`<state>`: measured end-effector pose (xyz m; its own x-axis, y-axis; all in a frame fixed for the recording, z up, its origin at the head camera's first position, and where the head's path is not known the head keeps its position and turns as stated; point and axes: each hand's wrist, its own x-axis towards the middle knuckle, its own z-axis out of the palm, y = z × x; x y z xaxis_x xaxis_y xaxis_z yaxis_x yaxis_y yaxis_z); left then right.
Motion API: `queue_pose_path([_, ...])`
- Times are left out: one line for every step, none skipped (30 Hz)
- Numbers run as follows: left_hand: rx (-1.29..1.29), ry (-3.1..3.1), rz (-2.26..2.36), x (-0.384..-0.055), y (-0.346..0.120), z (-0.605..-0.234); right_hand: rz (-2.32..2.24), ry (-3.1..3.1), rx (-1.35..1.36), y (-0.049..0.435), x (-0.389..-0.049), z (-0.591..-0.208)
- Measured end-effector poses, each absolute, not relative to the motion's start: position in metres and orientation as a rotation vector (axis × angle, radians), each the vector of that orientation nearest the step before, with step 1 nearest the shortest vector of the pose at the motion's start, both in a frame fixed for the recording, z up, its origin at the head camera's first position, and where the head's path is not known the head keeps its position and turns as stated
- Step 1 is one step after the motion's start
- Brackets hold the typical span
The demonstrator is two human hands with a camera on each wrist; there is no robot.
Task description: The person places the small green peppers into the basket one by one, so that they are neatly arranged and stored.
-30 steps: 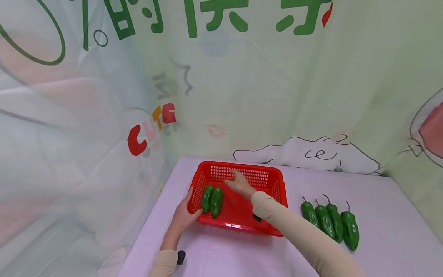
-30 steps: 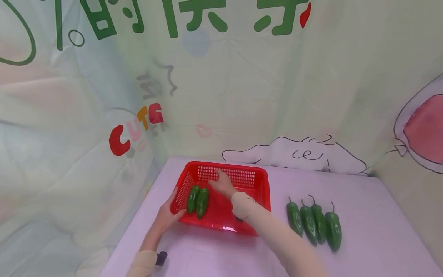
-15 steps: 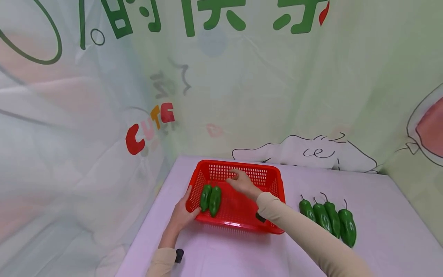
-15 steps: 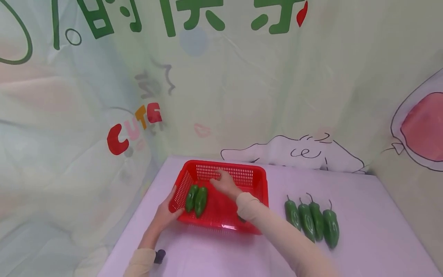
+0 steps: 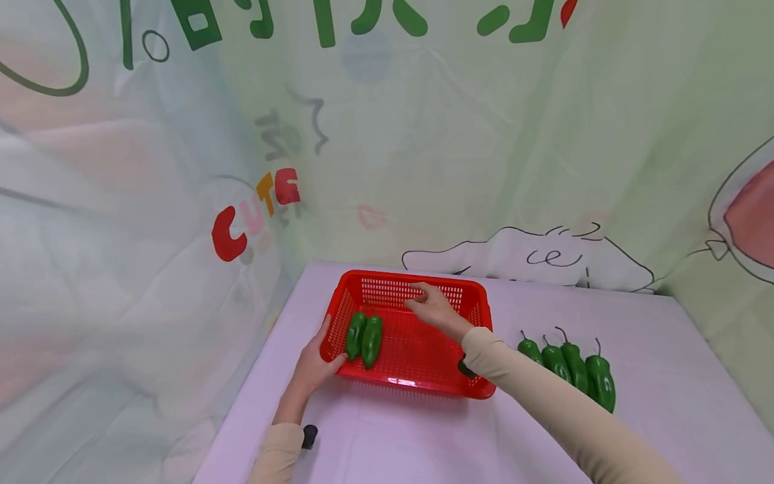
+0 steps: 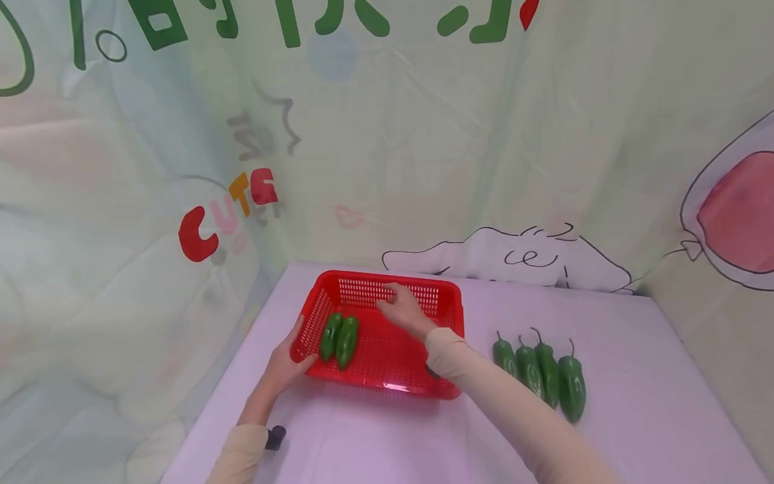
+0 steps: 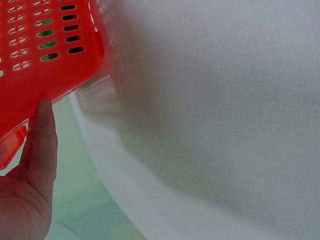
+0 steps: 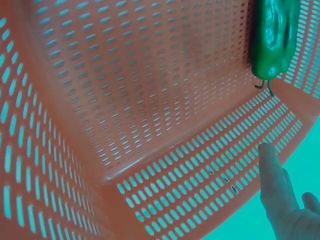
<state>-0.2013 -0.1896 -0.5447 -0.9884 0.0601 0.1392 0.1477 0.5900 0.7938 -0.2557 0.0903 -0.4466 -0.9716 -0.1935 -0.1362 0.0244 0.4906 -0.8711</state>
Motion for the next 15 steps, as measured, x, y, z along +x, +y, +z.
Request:
queue_pose_path([-0.177, -2.716, -1.362, -0.201, -0.19, -0.545, -1.48, 2.52, -0.146, 0.092, -0.256, -0.447])
queue_pose_path([-0.181, -2.716, -1.355, -0.201, -0.191, -0.545, -1.486, 2.519, -0.148, 0.094, -0.256, -0.446])
queue_pose_path([-0.18, -2.719, -1.353, -0.201, -0.191, -0.545, -1.489, 2.518, -0.147, 0.095, -0.256, -0.446])
queue_pose_path([-0.176, -2.724, -1.352, -0.202, -0.191, -0.546, -1.496, 2.515, -0.148, 0.097, -0.256, -0.445])
queue_pose_path([-0.175, -2.727, -1.349, -0.202, -0.191, -0.546, -1.501, 2.511, -0.145, 0.099, -0.256, -0.445])
queue_pose_path([-0.169, -2.729, -1.35, -0.202, -0.191, -0.545, -1.504, 2.511, -0.15, 0.101, -0.256, -0.444])
queue_pose_path([-0.168, -2.73, -1.349, -0.203, -0.191, -0.545, -1.506, 2.512, -0.155, 0.102, -0.256, -0.443])
queue_pose_path([-0.168, -2.73, -1.345, -0.203, -0.191, -0.545, -1.512, 2.503, -0.162, 0.104, -0.255, -0.442])
queue_pose_path([-0.163, -2.731, -1.343, -0.202, -0.191, -0.545, -1.516, 2.499, -0.172, 0.106, -0.255, -0.441])
queue_pose_path([-0.163, -2.729, -1.339, -0.202, -0.191, -0.545, -1.524, 2.491, -0.178, 0.108, -0.255, -0.441])
queue_pose_path([-0.164, -2.725, -1.341, -0.202, -0.191, -0.544, -1.526, 2.486, -0.178, 0.11, -0.255, -0.44])
queue_pose_path([-0.164, -2.721, -1.346, -0.202, -0.191, -0.544, -1.526, 2.484, -0.182, 0.112, -0.254, -0.439])
queue_pose_path([-0.164, -2.718, -1.353, -0.202, -0.191, -0.544, -1.522, 2.482, -0.187, 0.114, -0.254, -0.438])
queue_pose_path([-0.165, -2.719, -1.354, -0.202, -0.191, -0.545, -1.52, 2.479, -0.185, 0.117, -0.254, -0.438])
queue_pose_path([-0.165, -2.715, -1.366, -0.201, -0.19, -0.545, -1.51, 2.485, -0.183, 0.119, -0.254, -0.438])
